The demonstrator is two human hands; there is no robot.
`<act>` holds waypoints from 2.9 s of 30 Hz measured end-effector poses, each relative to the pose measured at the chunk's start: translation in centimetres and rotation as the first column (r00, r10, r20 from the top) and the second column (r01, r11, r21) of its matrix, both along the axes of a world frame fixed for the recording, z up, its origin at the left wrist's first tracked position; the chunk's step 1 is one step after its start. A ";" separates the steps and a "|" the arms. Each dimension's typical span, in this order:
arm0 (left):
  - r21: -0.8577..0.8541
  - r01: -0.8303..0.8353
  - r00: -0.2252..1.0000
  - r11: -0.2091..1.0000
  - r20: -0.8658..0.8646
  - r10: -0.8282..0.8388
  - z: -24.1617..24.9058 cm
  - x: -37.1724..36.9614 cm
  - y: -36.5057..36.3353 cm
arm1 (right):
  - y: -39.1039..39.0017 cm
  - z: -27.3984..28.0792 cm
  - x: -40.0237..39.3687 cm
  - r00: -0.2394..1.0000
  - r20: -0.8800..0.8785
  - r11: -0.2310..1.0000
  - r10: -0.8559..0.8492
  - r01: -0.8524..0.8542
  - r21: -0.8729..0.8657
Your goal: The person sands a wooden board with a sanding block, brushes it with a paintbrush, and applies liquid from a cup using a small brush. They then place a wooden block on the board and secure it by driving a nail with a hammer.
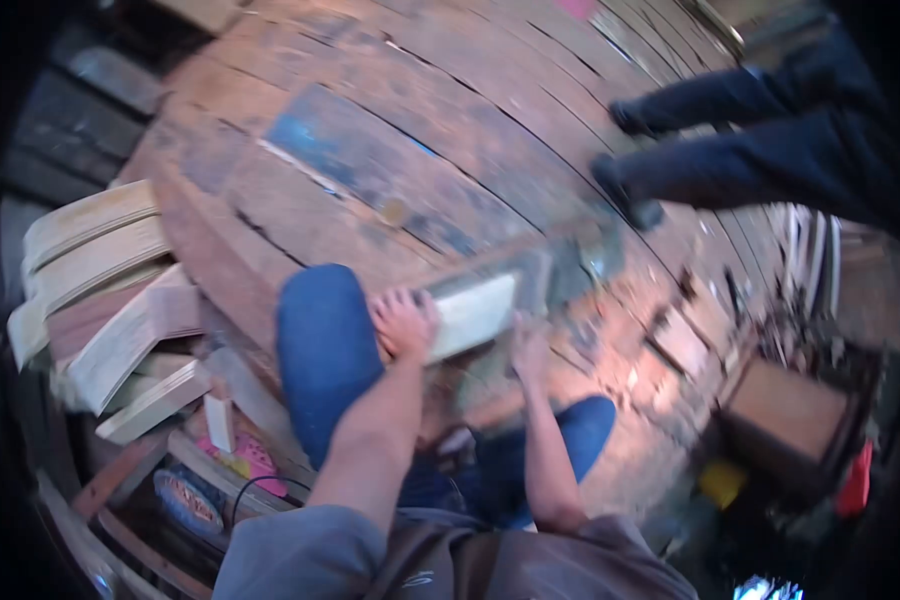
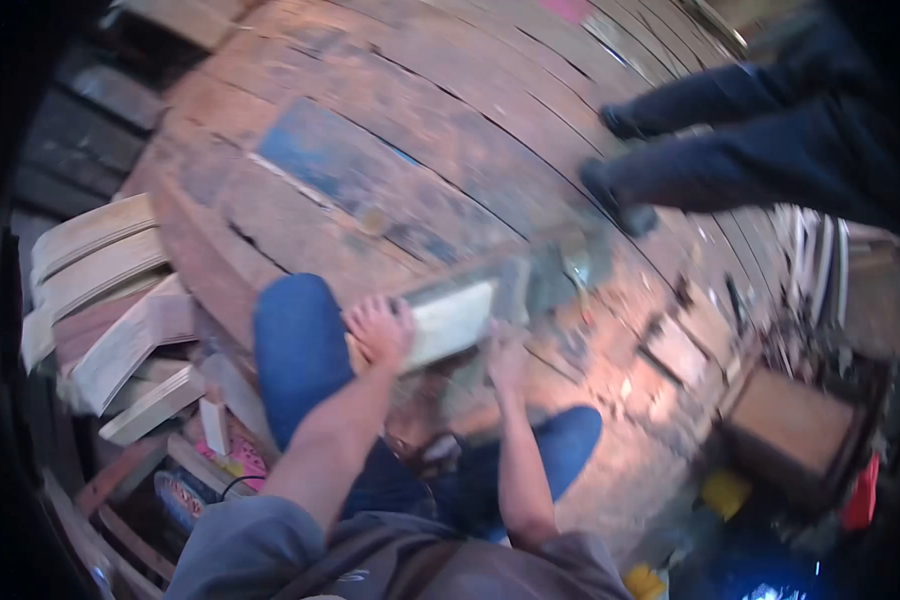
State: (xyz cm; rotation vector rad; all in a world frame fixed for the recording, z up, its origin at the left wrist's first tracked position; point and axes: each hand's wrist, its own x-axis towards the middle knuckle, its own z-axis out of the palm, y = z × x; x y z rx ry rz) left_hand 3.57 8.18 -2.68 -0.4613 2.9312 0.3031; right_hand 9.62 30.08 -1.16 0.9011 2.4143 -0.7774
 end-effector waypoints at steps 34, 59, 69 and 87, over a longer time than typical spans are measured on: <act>0.051 0.037 0.999 0.998 -0.031 -0.036 0.3 -0.4 -0.1 | -3.3 1.5 6.0 0.935 -0.111 0.939 -0.336 0.342 0.041; 0.043 0.032 0.994 0.999 -0.101 -0.028 -0.7 -0.2 -0.2 | -1.2 6.8 4.8 0.964 0.055 0.963 -0.261 0.264 -0.053; 0.042 0.032 0.994 0.999 -0.107 -0.028 -0.1 -0.2 -0.1 | -0.9 7.3 2.5 0.961 0.154 0.966 -0.231 0.245 -0.083; -0.007 0.048 0.992 0.999 -0.116 -0.048 -1.3 -1.1 -0.3 | -1.6 7.2 1.4 0.961 0.104 0.942 -0.256 0.272 -0.197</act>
